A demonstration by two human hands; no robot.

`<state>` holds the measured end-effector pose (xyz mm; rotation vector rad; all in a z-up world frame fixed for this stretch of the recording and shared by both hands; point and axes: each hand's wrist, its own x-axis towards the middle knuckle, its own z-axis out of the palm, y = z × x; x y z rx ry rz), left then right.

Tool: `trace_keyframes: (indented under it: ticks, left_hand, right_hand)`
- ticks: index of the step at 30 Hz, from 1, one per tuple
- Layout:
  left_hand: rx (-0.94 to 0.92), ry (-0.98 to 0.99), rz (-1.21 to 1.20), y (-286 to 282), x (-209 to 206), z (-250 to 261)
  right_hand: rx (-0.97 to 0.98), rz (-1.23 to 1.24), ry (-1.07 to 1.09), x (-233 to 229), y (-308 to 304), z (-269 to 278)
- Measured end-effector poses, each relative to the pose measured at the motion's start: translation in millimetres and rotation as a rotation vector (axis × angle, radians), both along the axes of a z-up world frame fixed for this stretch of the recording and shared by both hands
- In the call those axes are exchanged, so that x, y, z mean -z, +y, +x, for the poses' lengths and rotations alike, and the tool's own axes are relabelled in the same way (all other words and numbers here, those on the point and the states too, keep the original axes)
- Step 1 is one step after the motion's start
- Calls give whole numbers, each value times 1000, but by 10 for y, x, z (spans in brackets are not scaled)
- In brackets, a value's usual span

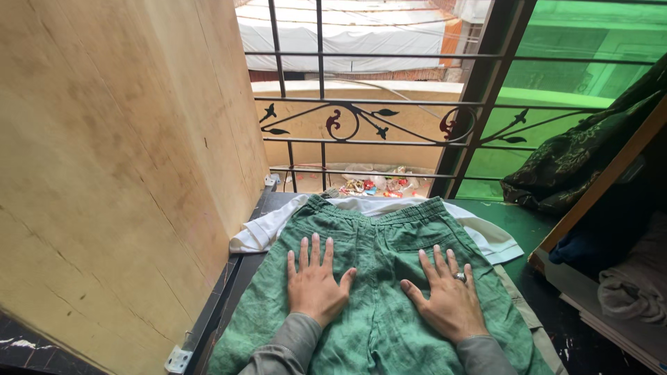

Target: The person removes rolled and folded clothes from a wooden shelf, unfolds a white t-shirt and a pair of green shorts to smooth them out, and then places the items back onto the shelf.

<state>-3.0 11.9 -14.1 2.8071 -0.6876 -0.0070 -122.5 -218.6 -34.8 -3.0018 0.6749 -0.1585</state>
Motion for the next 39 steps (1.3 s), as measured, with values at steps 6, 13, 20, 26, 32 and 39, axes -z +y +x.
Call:
trace_keyframes:
  ticks: [6,13,20,26,32,39]
  left_hand:
    - [59,-61,-31,-107,-5,-9]
    - [53,22,64,-164,67,-27]
    - [63,4,43,-168,88,-21]
    - [149,-491,-234,-186,242,-21]
    - [253,-486,-252,-316,525,-131]
    - [257,-541,-255,-327,638,-111]
  right_hand:
    - [-237,11,-259,58,40,39]
    - [-217,-47,15,53,116,68]
    - [-252,-33,31,58,75,61]
    - [-289,-18,-107,63,78,39]
    - [-330,-33,-53,123,132,29]
    - [-326,-63,-44,127,154,38]
